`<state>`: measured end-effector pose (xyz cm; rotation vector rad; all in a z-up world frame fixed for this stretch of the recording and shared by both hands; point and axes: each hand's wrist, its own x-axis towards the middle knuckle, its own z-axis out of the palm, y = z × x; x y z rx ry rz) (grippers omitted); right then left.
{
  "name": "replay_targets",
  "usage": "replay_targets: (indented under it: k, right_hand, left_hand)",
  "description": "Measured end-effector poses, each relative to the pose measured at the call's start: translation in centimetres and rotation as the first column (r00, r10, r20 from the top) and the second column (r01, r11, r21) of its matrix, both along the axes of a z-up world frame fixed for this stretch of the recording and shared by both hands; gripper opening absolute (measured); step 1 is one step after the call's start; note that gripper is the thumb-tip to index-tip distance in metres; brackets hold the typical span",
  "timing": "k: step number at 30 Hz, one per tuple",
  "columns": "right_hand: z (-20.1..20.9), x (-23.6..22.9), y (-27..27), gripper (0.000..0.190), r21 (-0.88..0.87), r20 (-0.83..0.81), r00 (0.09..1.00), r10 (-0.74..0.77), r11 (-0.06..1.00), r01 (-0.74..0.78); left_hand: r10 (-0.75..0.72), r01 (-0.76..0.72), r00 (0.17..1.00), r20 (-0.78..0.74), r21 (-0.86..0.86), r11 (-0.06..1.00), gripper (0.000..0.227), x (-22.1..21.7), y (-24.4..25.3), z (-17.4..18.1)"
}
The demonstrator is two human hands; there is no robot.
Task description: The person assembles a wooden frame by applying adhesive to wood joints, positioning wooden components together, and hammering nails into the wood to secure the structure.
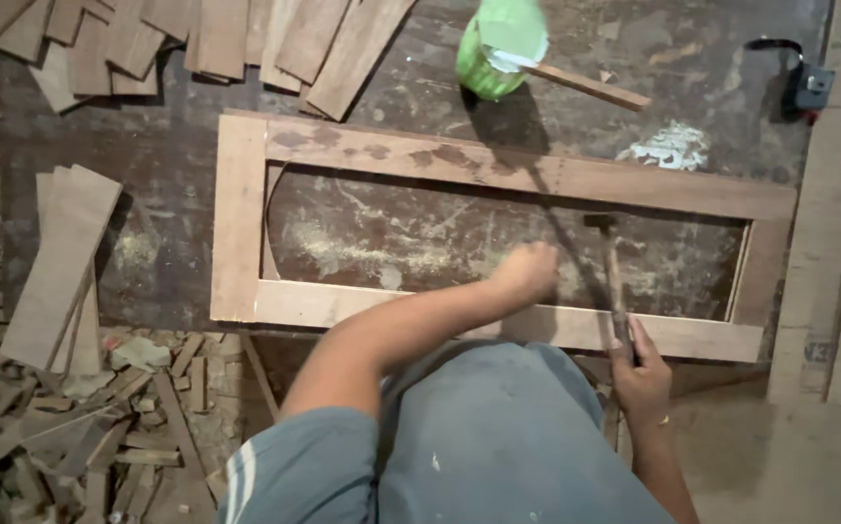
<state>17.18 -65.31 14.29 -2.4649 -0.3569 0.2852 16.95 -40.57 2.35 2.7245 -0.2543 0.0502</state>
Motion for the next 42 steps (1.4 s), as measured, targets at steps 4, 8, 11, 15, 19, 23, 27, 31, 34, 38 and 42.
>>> replay_targets:
  k: [4,8,11,15,19,23,27,31,34,38,42]
  right_hand:
    - [-0.5,0.8,-0.6,0.049,0.017,0.013,0.997,0.078,0.997,-0.078]
    - [-0.9,2.3,-1.1,0.048,0.064,0.008,0.988,0.152,0.986,-0.152]
    - [-1.0,3.2,-1.6,0.050,0.077,-0.034,0.989,0.145,0.987,-0.142]
    - [-0.7,4.9,-3.3,0.049,0.009,-0.037,0.990,0.134,0.991,-0.134]
    - [-0.8,6.6,-4.9,0.051,0.038,-0.142,0.986,0.089,0.996,-0.084]
    - [-1.0,8.6,-5.8,0.049,0.105,-0.083,0.986,0.147,0.985,-0.138]
    - [-0.9,10.7,-5.9,0.050,0.063,-0.023,0.972,0.233,0.971,-0.231]
    - [-0.7,13.1,-4.0,0.040,-0.035,-0.076,0.957,0.281,0.958,-0.285]
    - [-0.1,13.2,-2.2,0.048,0.112,0.004,0.932,0.363,0.926,-0.361]
    - [0.9,13.8,0.4,0.059,0.016,0.060,0.901,0.430,0.902,-0.431]
    - [1.1,13.3,1.6,0.062,-0.118,0.041,0.887,0.460,0.884,-0.453]
  left_hand:
    - [0.211,-0.213,0.977,-0.029,-0.183,0.960,0.010,-2.0,4.9,-1.3]
    - [0.506,-0.590,0.780,-0.369,-0.163,0.791,0.033,-6.4,13.9,0.5]
    - [0.452,-0.452,0.892,0.004,0.039,0.891,0.012,-9.5,18.6,3.6]
    - [0.718,-0.688,0.679,0.155,-0.208,0.695,0.011,-12.1,18.6,6.2]
    - [0.900,-0.804,0.388,-0.198,-0.550,0.225,0.012,-11.7,14.8,5.6]
    - [0.842,-0.637,0.476,-0.255,-0.760,0.129,0.007,-6.8,8.3,4.3]
    - [0.778,-0.612,0.566,-0.272,-0.771,0.175,0.018,0.4,4.2,3.4]
    - [0.652,-0.469,0.743,0.152,-0.576,0.669,0.023,6.4,5.1,2.7]
    - [0.587,-0.394,0.797,0.146,-0.610,0.688,0.015,9.5,5.7,2.1]
    - [0.471,-0.201,0.787,0.398,-0.556,0.807,0.024,12.0,7.2,1.8]
    - [0.479,-0.262,0.814,0.328,-0.529,0.807,0.020,11.0,6.9,1.4]
